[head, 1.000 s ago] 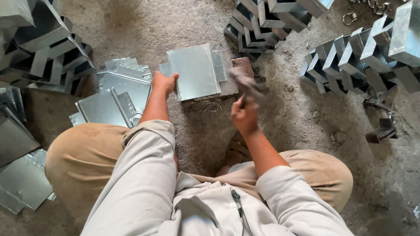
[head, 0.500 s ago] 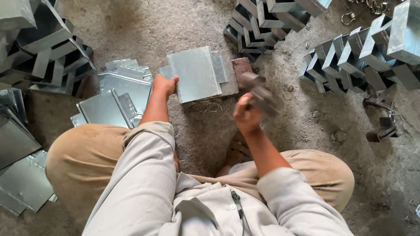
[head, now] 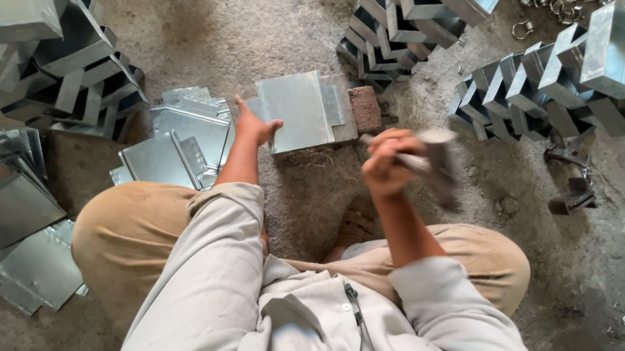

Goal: The person sits on the floor and uses a hammer to repeatedly strike a small metal sheet placed on a brick. They process multiple sheets one by one, picking them from a pile, hammering them, and placing them back down.

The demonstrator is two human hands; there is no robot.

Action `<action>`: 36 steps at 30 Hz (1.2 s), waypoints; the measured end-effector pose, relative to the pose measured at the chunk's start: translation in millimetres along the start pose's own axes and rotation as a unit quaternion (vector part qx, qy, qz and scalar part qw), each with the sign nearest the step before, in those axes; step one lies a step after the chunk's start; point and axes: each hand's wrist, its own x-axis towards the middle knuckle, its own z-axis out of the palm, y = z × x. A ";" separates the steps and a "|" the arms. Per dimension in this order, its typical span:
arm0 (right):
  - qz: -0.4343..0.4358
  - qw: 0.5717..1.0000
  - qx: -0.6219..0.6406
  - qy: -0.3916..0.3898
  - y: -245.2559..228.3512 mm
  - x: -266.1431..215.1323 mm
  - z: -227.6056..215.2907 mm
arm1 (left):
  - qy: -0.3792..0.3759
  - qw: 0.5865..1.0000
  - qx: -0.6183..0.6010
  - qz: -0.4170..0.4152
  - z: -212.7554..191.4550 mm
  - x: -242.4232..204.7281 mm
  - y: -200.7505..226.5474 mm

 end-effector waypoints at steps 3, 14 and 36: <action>0.211 0.877 -0.346 -0.260 31.2 -53.4 -10.7 | -0.011 0.999 0.035 -0.024 -6.6 -9.7 16.3; -0.003 0.998 0.041 0.043 -21.4 34.6 -10.4 | -0.061 0.993 0.095 -0.038 -17.7 -26.3 34.9; 0.182 0.877 -0.380 -0.229 35.8 -56.2 -13.5 | -0.054 0.981 0.179 0.052 -2.6 -2.4 15.2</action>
